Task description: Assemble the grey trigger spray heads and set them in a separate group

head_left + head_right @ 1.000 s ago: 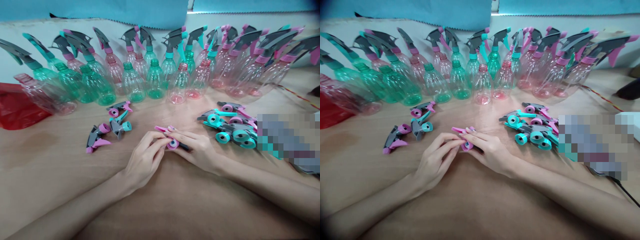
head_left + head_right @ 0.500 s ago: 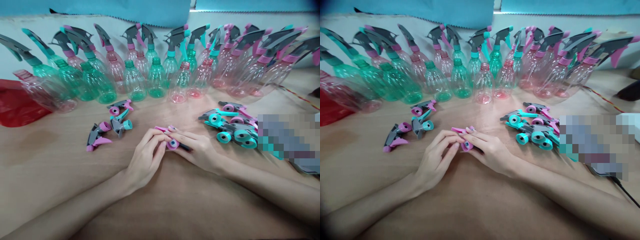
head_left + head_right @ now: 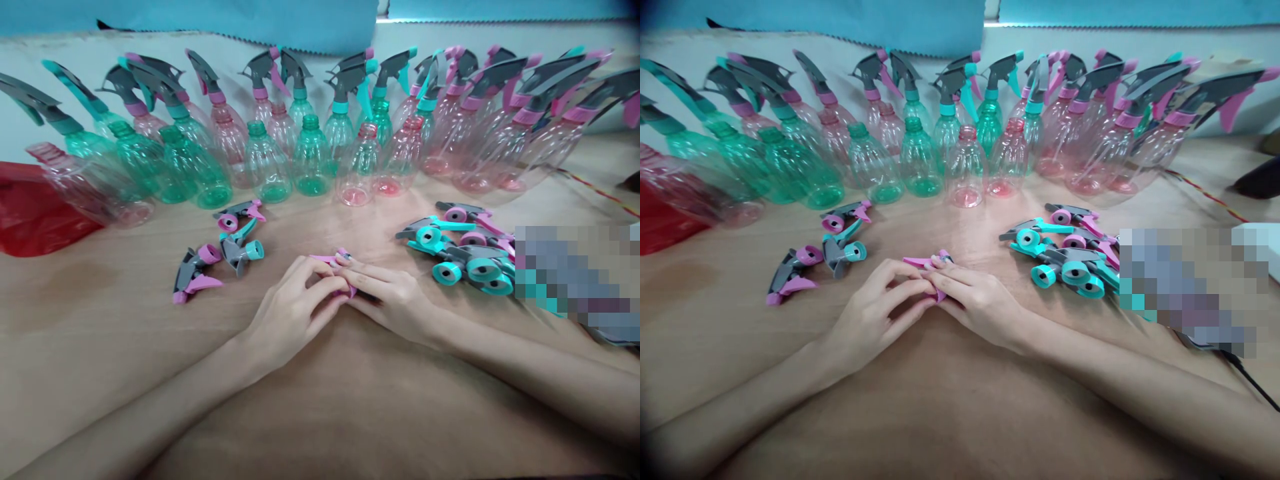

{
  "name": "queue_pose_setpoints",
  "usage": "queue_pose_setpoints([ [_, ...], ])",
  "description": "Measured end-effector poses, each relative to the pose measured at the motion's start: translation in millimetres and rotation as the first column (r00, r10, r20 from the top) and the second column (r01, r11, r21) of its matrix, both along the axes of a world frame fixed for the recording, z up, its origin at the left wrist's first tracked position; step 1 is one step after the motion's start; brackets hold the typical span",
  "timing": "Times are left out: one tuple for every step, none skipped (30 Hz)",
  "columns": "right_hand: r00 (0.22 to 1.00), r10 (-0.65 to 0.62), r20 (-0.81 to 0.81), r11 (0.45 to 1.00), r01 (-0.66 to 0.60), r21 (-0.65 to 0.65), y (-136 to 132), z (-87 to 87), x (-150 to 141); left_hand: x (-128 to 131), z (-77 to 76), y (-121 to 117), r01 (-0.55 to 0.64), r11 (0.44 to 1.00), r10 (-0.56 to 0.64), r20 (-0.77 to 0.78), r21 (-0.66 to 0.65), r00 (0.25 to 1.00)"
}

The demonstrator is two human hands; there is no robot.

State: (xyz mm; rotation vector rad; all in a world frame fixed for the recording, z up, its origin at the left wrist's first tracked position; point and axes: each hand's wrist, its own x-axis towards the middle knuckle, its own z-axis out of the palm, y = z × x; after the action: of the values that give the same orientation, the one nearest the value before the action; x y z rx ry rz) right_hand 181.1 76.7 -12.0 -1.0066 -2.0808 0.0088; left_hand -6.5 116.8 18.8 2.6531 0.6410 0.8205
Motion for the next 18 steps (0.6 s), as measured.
queue_pose_setpoints([
  [1.000, -0.002, -0.001, 1.000, 0.002, 0.005, 0.1, -0.1, -0.2, -0.5, 0.2, 0.8, -0.007, 1.000, 0.007, -0.009, 0.012, 1.000],
  [1.000, -0.005, -0.001, 1.000, 0.005, 0.008, 0.1, 0.0, -0.4, -0.9, 0.6, 1.3, -0.018, 1.000, 0.019, -0.014, 0.023, 1.000],
  [1.000, -0.006, 0.002, 1.000, 0.006, 0.009, 0.1, 0.2, -0.6, -1.1, 1.1, 1.2, -0.031, 0.999, 0.032, -0.016, 0.035, 0.999],
  [1.000, -0.005, 0.006, 1.000, 0.005, 0.010, 0.0, 0.6, -0.9, -1.2, 1.5, 0.8, -0.043, 0.998, 0.044, -0.015, 0.048, 0.999],
  [1.000, -0.003, 0.011, 1.000, 0.003, 0.010, -0.1, 1.0, -1.2, -1.0, 1.9, 0.1, -0.053, 0.996, 0.054, -0.015, 0.065, 0.998],
  [1.000, 0.000, 0.015, 1.000, 0.000, 0.010, -0.2, 1.4, -1.5, -0.7, 2.1, -0.7, -0.062, 0.994, 0.063, -0.014, 0.086, 0.998],
  [1.000, 0.002, 0.016, 1.000, -0.002, 0.011, -0.4, 1.7, -1.8, -0.2, 2.1, -1.5, -0.071, 0.991, 0.073, -0.010, 0.110, 0.997],
  [1.000, 0.003, 0.014, 1.000, -0.003, 0.012, -0.5, 2.0, -2.1, 0.4, 1.8, -2.1, -0.076, 0.988, 0.076, 0.002, 0.134, 0.997],
  [1.000, 0.005, 0.012, 1.000, -0.005, 0.015, -0.6, 2.1, -2.3, 1.2, 1.3, -2.4, -0.076, 0.985, 0.074, 0.020, 0.154, 0.997],
  [1.000, 0.007, 0.008, 1.000, -0.008, 0.018, -0.6, 2.2, -2.5, 2.0, 0.7, -2.5, -0.071, 0.982, 0.064, 0.043, 0.175, 0.997],
  [1.000, 0.011, 0.005, 1.000, -0.011, 0.020, -0.7, 2.2, -2.7, 2.7, -0.1, -2.4, -0.059, 0.979, 0.047, 0.065, 0.195, 0.997],
  [1.000, 0.016, -0.001, 1.000, -0.016, 0.021, -0.8, 2.1, -2.8, 3.3, -0.9, -2.1, -0.044, 0.975, 0.026, 0.088, 0.216, 0.996],
  [1.000, 0.019, -0.007, 1.000, -0.019, 0.023, -1.0, 2.1, -2.9, 3.7, -1.6, -1.7, -0.030, 0.971, 0.006, 0.103, 0.238, 0.995],
  [1.000, 0.020, -0.013, 1.000, -0.020, 0.024, -1.2, 2.1, -2.9, 3.8, -2.2, -1.2, -0.020, 0.965, -0.009, 0.110, 0.261, 0.994],
  [1.000, 0.019, -0.019, 1.000, -0.019, 0.025, -1.5, 2.1, -2.9, 3.8, -2.5, -0.9, -0.017, 0.959, -0.016, 0.115, 0.284, 0.993],
  [1.000, 0.018, -0.023, 1.000, -0.017, 0.025, -1.9, 2.2, -2.9, 3.5, -2.8, -0.6, -0.018, 0.951, -0.019, 0.117, 0.307, 0.993],
  [0.999, 0.017, -0.029, 1.000, -0.016, 0.026, -2.5, 2.4, -3.0, 3.1, -2.9, -0.4, -0.021, 0.944, -0.020, 0.120, 0.329, 0.993],
  [0.999, 0.018, -0.036, 1.000, -0.018, 0.026, -3.1, 2.8, -3.2, 2.6, -2.8, -0.2, -0.021, 0.937, -0.024, 0.126, 0.349, 0.992],
])
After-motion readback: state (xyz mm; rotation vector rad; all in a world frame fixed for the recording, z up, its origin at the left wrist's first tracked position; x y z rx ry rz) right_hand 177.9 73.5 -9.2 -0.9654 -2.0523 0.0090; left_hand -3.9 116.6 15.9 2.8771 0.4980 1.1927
